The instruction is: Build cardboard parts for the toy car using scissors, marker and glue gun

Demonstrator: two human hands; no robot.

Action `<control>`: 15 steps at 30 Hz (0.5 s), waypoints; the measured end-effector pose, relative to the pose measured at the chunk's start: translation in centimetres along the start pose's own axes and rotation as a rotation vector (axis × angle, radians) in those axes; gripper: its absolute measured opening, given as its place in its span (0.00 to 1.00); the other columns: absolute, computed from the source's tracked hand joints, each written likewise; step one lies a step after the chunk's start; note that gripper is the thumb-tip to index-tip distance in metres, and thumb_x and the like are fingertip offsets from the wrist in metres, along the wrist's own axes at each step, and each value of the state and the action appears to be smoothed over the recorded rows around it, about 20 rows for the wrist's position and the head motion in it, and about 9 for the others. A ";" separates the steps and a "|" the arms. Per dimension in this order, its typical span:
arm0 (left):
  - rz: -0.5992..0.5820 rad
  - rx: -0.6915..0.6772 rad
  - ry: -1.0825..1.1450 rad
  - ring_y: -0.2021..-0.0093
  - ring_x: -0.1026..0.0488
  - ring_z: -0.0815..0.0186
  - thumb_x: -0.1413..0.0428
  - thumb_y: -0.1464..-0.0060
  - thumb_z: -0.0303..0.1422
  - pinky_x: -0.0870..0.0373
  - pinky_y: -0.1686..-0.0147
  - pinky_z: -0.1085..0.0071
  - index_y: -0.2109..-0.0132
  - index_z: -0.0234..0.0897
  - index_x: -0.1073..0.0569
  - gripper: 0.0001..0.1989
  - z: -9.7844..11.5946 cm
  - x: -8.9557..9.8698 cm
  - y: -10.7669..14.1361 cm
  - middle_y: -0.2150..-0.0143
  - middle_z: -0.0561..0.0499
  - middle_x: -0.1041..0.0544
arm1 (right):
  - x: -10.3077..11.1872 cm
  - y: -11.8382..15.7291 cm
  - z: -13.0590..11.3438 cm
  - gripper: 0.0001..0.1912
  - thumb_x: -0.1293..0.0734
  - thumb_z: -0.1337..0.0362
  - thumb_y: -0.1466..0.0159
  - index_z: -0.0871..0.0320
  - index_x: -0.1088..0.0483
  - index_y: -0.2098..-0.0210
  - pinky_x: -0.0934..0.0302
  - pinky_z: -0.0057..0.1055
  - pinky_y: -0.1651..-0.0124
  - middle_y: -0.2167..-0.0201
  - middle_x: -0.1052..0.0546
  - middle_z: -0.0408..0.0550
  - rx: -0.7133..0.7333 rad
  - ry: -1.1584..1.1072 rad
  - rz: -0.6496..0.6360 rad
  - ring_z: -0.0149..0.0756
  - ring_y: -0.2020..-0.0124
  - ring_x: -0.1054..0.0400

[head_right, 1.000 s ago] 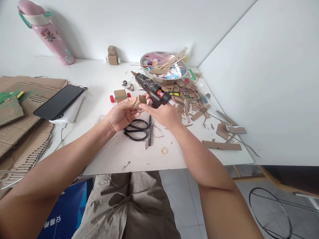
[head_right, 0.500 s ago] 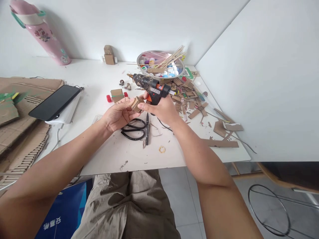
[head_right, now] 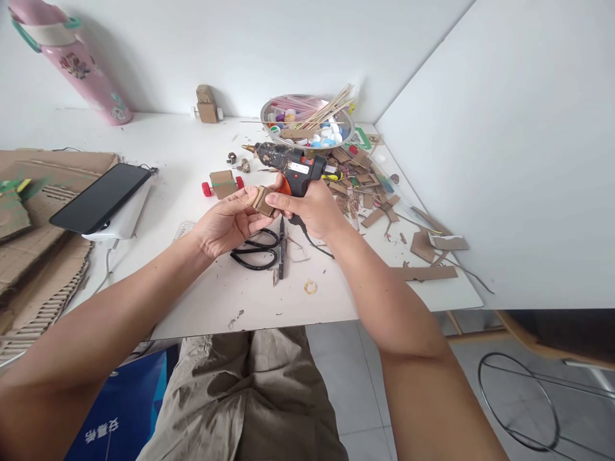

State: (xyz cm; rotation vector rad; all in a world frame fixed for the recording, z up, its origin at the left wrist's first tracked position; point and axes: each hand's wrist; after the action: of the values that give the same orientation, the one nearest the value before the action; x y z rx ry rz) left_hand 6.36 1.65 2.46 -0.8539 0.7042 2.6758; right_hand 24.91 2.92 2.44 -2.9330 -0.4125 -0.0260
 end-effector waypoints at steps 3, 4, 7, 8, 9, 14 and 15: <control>0.049 -0.010 0.031 0.67 0.13 0.66 0.40 0.28 0.25 0.12 0.44 0.64 0.60 0.36 0.21 0.08 -0.1 -0.4 0.1 0.69 0.52 0.17 | 0.1 -0.1 0.4 0.35 0.10 0.38 0.53 0.52 0.28 0.66 0.32 0.31 0.69 0.72 0.28 0.36 -0.001 0.020 0.000 0.28 0.74 0.34; 0.061 -0.012 0.043 0.67 0.13 0.66 0.39 0.28 0.25 0.12 0.44 0.64 0.60 0.36 0.21 0.08 -0.1 -0.5 0.1 0.69 0.52 0.17 | 0.1 -0.1 0.5 0.35 0.11 0.38 0.53 0.52 0.28 0.66 0.31 0.32 0.69 0.72 0.28 0.36 0.000 0.029 0.000 0.29 0.74 0.33; 0.088 -0.013 0.084 0.65 0.13 0.65 0.36 0.31 0.25 0.12 0.44 0.65 0.61 0.38 0.21 0.08 -0.3 -0.5 0.0 0.69 0.52 0.17 | -0.2 -0.1 0.8 0.34 0.13 0.36 0.49 0.52 0.28 0.65 0.31 0.32 0.69 0.72 0.28 0.37 0.010 0.066 0.026 0.31 0.73 0.32; 0.096 -0.014 0.095 0.64 0.13 0.65 0.35 0.32 0.25 0.12 0.44 0.65 0.62 0.38 0.22 0.08 -0.4 -0.5 -0.1 0.69 0.53 0.17 | -0.3 -0.1 0.9 0.34 0.14 0.34 0.48 0.52 0.29 0.66 0.30 0.33 0.69 0.72 0.29 0.37 0.015 0.075 0.039 0.31 0.73 0.32; 0.103 -0.017 0.104 0.63 0.13 0.65 0.35 0.32 0.25 0.12 0.44 0.65 0.62 0.39 0.22 0.08 -0.4 -0.4 -0.1 0.69 0.53 0.17 | -0.5 -0.1 1.1 0.35 0.15 0.33 0.48 0.51 0.29 0.66 0.30 0.32 0.70 0.73 0.29 0.37 0.020 0.080 0.052 0.31 0.74 0.32; 0.125 -0.034 0.124 0.63 0.13 0.67 0.36 0.30 0.25 0.13 0.41 0.66 0.61 0.38 0.21 0.08 -0.2 -0.2 -0.2 0.67 0.52 0.16 | -1.3 0.0 1.6 0.38 0.17 0.26 0.50 0.51 0.31 0.68 0.31 0.32 0.71 0.75 0.28 0.36 0.066 0.108 0.124 0.30 0.76 0.32; 0.124 -0.034 0.123 0.63 0.13 0.67 0.37 0.30 0.25 0.14 0.41 0.67 0.61 0.38 0.21 0.07 -0.2 -0.3 -0.2 0.67 0.52 0.16 | -1.4 0.1 1.6 0.38 0.18 0.25 0.50 0.51 0.31 0.67 0.32 0.32 0.71 0.75 0.28 0.36 0.078 0.126 0.139 0.30 0.77 0.32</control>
State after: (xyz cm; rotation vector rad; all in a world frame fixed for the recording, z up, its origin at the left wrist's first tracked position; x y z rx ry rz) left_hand 6.72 1.70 2.45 -1.0226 0.7644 2.7699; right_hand 23.60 2.79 0.77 -2.8558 -0.1866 -0.1713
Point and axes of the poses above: each hand's wrist, its own y-axis away from the middle knuckle, its own x-axis out of the back of the hand, z = x × y
